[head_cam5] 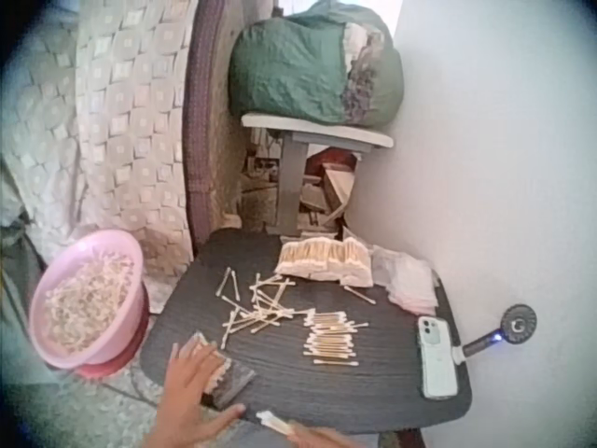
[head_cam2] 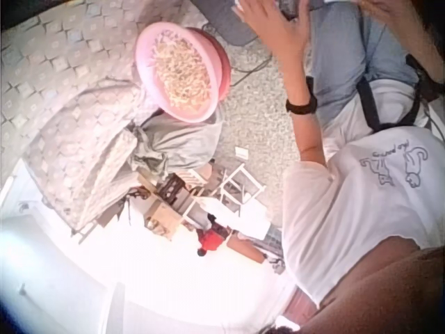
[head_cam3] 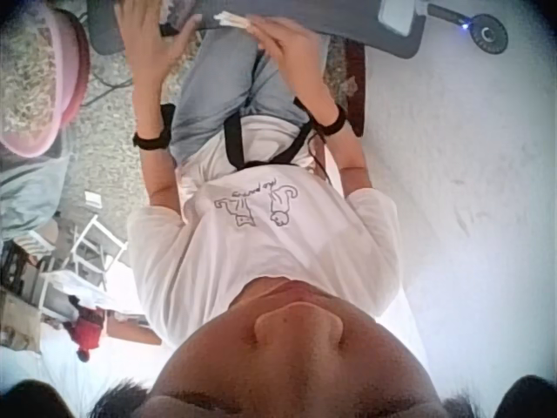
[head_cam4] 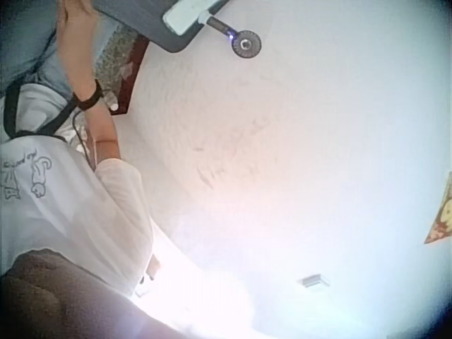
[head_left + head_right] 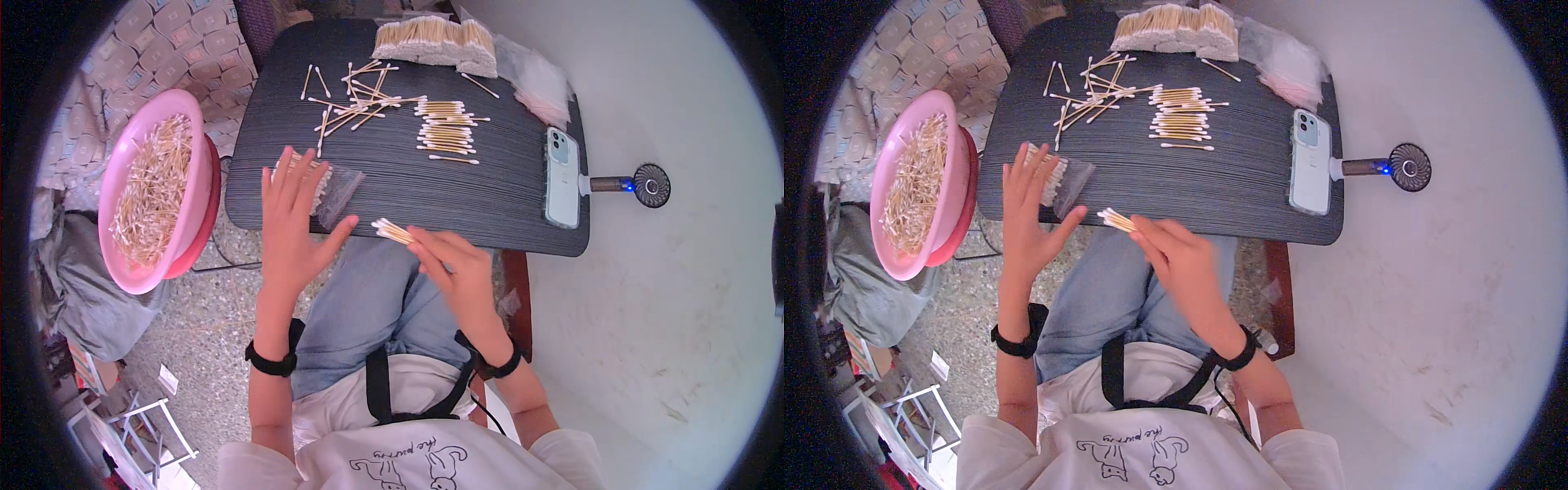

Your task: Packing cotton swabs into small plastic bags and organizing them on a table.

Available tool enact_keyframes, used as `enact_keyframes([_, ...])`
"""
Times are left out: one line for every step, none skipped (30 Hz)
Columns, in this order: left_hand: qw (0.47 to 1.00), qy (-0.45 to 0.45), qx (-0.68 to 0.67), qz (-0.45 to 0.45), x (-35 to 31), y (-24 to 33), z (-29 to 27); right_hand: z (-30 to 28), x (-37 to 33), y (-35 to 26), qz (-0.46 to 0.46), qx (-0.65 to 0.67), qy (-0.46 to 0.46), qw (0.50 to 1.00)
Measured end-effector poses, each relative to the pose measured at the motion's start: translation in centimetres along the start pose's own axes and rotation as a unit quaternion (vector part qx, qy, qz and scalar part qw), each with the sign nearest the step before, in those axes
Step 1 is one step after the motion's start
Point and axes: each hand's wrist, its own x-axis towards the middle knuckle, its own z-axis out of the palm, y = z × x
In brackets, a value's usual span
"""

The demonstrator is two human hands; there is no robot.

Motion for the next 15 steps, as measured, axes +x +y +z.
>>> enact_keyframes([0.999,-0.042,0.033,0.006,-0.1,-0.4,0.1,0.5,0.2,-0.1,-0.001,0.004,0.001,1.0])
enact_keyframes([0.998,-0.043,0.037,0.007,-0.2,-0.5,0.2,1.0,0.5,-0.2,0.005,0.022,0.004,1.0])
enact_keyframes([0.997,-0.063,0.038,0.012,-0.3,-0.8,0.3,1.5,0.8,-0.3,0.01,0.042,0.007,0.999])
enact_keyframes([0.996,-0.084,0.04,0.016,-0.4,-1.1,0.3,1.9,1.1,-0.5,0.008,0.048,0.008,0.999])
enact_keyframes([0.995,-0.084,0.046,0.018,-0.5,-1.3,0.4,2.1,1.4,-0.8,0.028,0.055,0.001,0.998])
enact_keyframes([0.996,-0.086,0.029,0.021,-0.6,-1.4,0.6,2.3,1.6,-1.0,0.051,0.058,-0.007,0.997])
enact_keyframes([0.996,-0.088,0.011,0.024,-0.8,-1.6,0.8,2.6,1.7,-0.8,0.051,0.06,-0.005,0.997])
enact_keyframes([0.996,-0.089,0.012,0.025,-0.9,-1.8,0.9,3.0,1.8,-0.6,0.044,0.053,0.003,0.998])
enact_keyframes([0.996,-0.083,0.005,0.038,-1.0,-1.7,0.9,3.2,2.0,-0.5,0.037,0.048,0.011,0.998])
enact_keyframes([0.996,-0.077,-0.003,0.05,-1.1,-1.7,1.0,3.3,2.0,-0.5,0.038,0.049,0.011,0.998])
enact_keyframes([0.996,-0.078,-0.003,0.05,-1.2,-1.6,1.0,3.4,2.1,-0.6,0.053,0.063,0.002,0.997])
enact_keyframes([0.995,-0.08,0.009,0.052,-1.2,-1.6,1.0,3.5,2.3,-0.8,0.068,0.078,-0.008,0.995])
enact_keyframes([0.995,-0.082,0.02,0.053,-1.2,-1.6,0.9,3.7,2.2,-0.7,0.069,0.079,-0.007,0.995])
enact_keyframes([0.995,-0.083,0.02,0.054,-1.2,-1.5,0.9,4.1,2.1,-0.3,0.051,0.086,0.0,0.995])
enact_keyframes([0.995,-0.087,0.014,0.047,-1.2,-1.4,0.9,4.3,2.2,-0.2,0.033,0.093,0.007,0.995])
